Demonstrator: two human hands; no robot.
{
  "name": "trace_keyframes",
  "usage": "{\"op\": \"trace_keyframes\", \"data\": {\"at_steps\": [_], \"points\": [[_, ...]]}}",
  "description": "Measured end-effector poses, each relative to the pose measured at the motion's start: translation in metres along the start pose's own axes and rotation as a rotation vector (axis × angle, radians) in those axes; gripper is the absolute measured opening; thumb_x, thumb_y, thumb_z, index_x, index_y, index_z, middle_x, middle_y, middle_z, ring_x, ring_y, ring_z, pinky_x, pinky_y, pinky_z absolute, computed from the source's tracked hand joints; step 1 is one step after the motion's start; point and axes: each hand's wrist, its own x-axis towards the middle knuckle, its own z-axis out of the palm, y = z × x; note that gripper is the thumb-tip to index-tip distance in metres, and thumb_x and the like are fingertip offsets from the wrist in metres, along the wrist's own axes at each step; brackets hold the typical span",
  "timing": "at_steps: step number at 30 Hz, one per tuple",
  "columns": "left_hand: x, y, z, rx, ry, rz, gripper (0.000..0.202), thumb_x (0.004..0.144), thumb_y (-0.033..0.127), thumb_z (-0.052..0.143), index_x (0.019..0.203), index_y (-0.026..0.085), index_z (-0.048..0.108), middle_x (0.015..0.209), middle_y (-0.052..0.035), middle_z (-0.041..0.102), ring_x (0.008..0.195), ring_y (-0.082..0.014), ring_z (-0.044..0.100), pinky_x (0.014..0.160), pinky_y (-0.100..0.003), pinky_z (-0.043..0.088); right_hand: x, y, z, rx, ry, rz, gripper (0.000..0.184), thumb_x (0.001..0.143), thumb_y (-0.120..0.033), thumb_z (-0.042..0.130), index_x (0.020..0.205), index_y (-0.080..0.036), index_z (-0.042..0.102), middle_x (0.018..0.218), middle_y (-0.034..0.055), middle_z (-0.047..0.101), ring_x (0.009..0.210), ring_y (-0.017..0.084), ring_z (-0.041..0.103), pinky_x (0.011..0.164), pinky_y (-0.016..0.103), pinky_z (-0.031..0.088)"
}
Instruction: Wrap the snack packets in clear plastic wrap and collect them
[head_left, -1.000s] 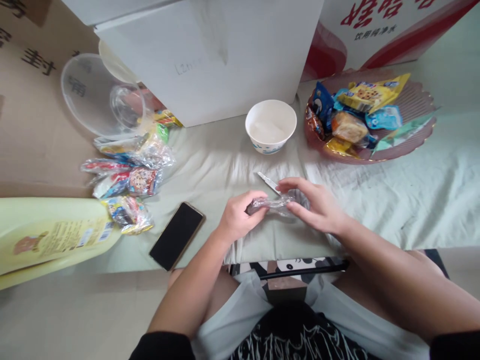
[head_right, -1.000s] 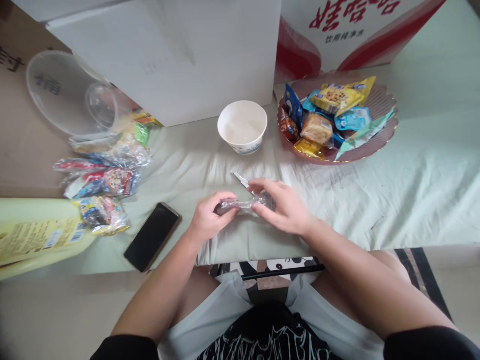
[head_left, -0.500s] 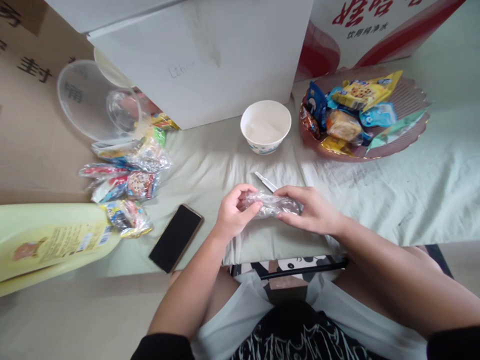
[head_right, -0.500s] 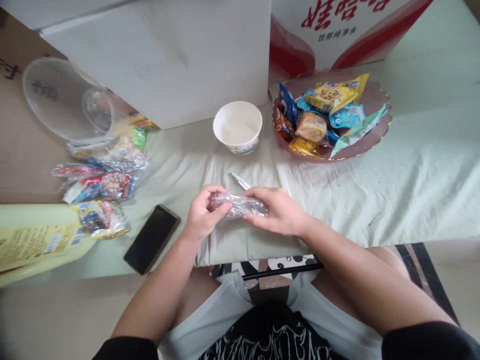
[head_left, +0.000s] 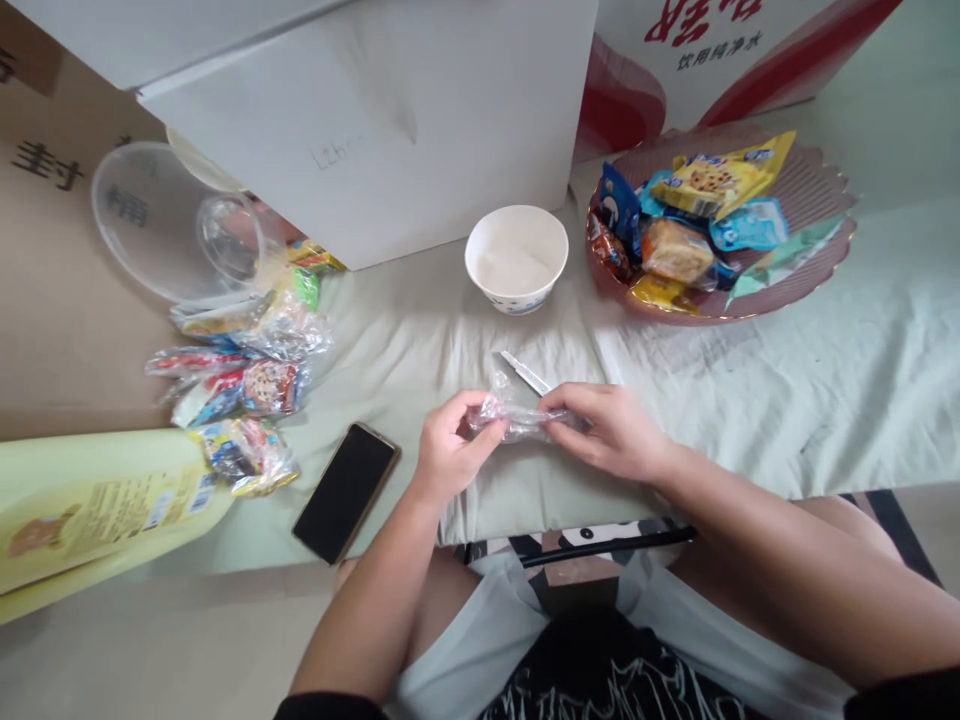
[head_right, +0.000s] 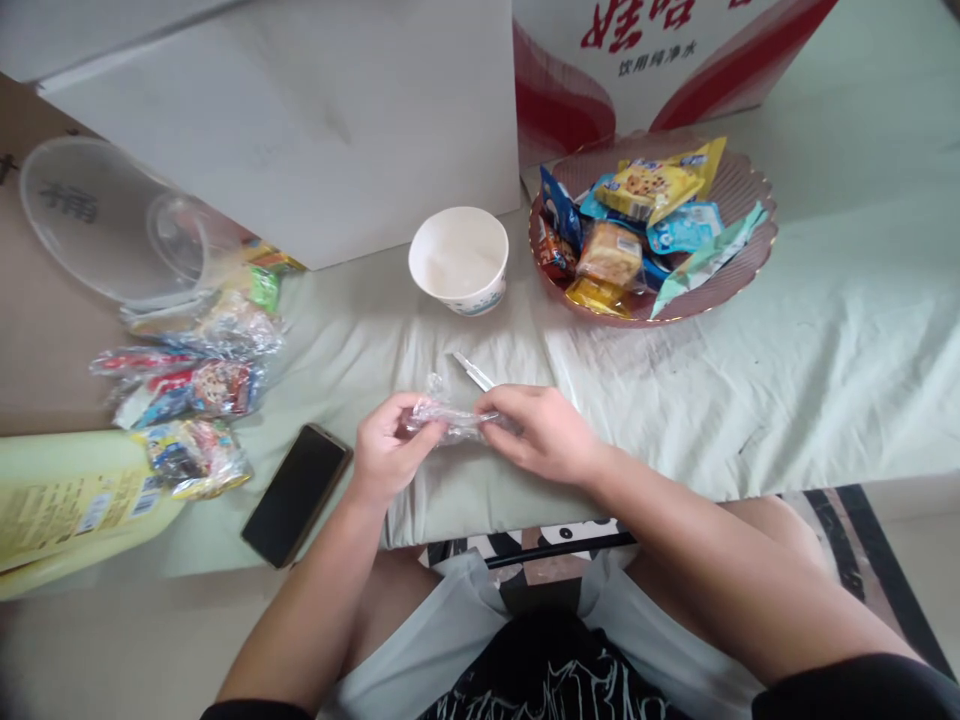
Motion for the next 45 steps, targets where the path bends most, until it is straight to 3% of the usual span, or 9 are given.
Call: {"op": "trace_keyframes", "data": {"at_steps": [6, 9, 18, 23, 26, 29, 32, 38, 45], "points": [[-0.006, 0.006, -0.001, 0.007, 0.029, 0.048, 0.013, 0.082, 0.029, 0.076, 0.087, 0.019, 0.069, 0.075, -0.0003, 0.075, 0.061, -0.0117, 0.067, 0.057, -0.021, 0.053, 0.001, 0.003, -0.007, 0.095, -0.082, -0.079, 0.026, 0.091, -0.038, 0.067, 0.109, -0.018, 0.065, 0.096, 0.0055, 0.076, 0.084, 0.017, 0.070, 0.075, 0.030, 0.054], [-0.005, 0.008, 0.002, -0.003, 0.027, 0.057, 0.011, 0.083, 0.027, 0.076, 0.088, 0.020, 0.070, 0.080, -0.0013, 0.077, 0.065, -0.0124, 0.071, 0.061, -0.021, 0.056, 0.002, 0.001, -0.005, 0.108, -0.071, -0.143, 0.012, 0.096, -0.029, 0.060, 0.100, -0.020, 0.067, 0.087, 0.0023, 0.076, 0.081, 0.016, 0.069, 0.078, 0.032, 0.053], [0.001, 0.000, 0.005, -0.049, 0.114, -0.078, 0.028, 0.084, 0.044, 0.075, 0.092, 0.020, 0.064, 0.079, -0.0012, 0.070, 0.065, -0.0132, 0.067, 0.057, -0.023, 0.054, -0.001, -0.005, -0.007, 0.147, -0.025, 0.099, 0.018, 0.090, -0.030, 0.065, 0.105, -0.019, 0.064, 0.091, 0.0020, 0.075, 0.071, 0.012, 0.067, 0.064, 0.023, 0.051], [0.000, 0.002, 0.014, 0.152, 0.536, 0.459, 0.048, 0.080, 0.028, 0.080, 0.117, 0.030, 0.048, 0.109, -0.0020, 0.061, 0.092, -0.0158, 0.066, 0.079, -0.031, 0.057, 0.000, -0.010, 0.001, 0.055, 0.163, 0.258, 0.002, 0.084, -0.020, 0.061, 0.083, -0.022, 0.060, 0.070, -0.0025, 0.066, 0.058, 0.011, 0.057, 0.055, 0.023, 0.044], [-0.005, 0.008, 0.020, 0.240, 0.331, 0.445, 0.030, 0.087, 0.025, 0.073, 0.111, 0.026, 0.054, 0.102, -0.0027, 0.063, 0.093, -0.0171, 0.065, 0.081, -0.032, 0.057, 0.000, -0.015, 0.008, 0.044, 0.258, 0.291, 0.003, 0.082, -0.020, 0.062, 0.081, -0.022, 0.059, 0.072, -0.0009, 0.068, 0.061, 0.012, 0.059, 0.056, 0.024, 0.044], [-0.006, 0.012, 0.025, 0.148, 0.040, 0.299, 0.029, 0.096, 0.035, 0.062, 0.122, 0.022, 0.058, 0.122, -0.0114, 0.066, 0.115, -0.0228, 0.065, 0.091, -0.036, 0.058, -0.003, -0.019, 0.016, 0.148, 0.186, 0.222, 0.001, 0.086, -0.021, 0.061, 0.085, -0.022, 0.061, 0.075, -0.0013, 0.069, 0.062, 0.011, 0.060, 0.056, 0.023, 0.045], [-0.003, 0.011, 0.026, 0.016, -0.082, 0.293, 0.027, 0.100, 0.034, 0.055, 0.124, 0.022, 0.061, 0.132, -0.0127, 0.066, 0.124, -0.0235, 0.064, 0.100, -0.040, 0.056, -0.007, -0.020, 0.021, 0.222, 0.122, 0.204, 0.005, 0.091, -0.023, 0.058, 0.092, -0.022, 0.063, 0.077, -0.0018, 0.070, 0.061, 0.010, 0.061, 0.055, 0.023, 0.046], [-0.001, 0.005, 0.022, -0.080, 0.007, 0.179, 0.034, 0.099, 0.044, 0.055, 0.125, 0.022, 0.062, 0.135, -0.0134, 0.064, 0.129, -0.0242, 0.060, 0.098, -0.038, 0.057, -0.012, -0.010, 0.009, 0.153, 0.201, 0.261, 0.007, 0.091, -0.029, 0.062, 0.093, -0.023, 0.065, 0.076, 0.0000, 0.069, 0.061, 0.013, 0.061, 0.055, 0.027, 0.048], [0.001, 0.006, 0.019, -0.147, 0.128, 0.041, 0.019, 0.098, 0.035, 0.053, 0.105, 0.020, 0.063, 0.108, -0.0092, 0.069, 0.104, -0.0193, 0.068, 0.089, -0.034, 0.057, -0.015, 0.000, -0.010, -0.011, 0.654, 0.275, 0.018, 0.081, -0.032, 0.076, 0.087, -0.024, 0.060, 0.077, 0.0011, 0.061, 0.063, 0.015, 0.054, 0.056, 0.030, 0.042]]}}
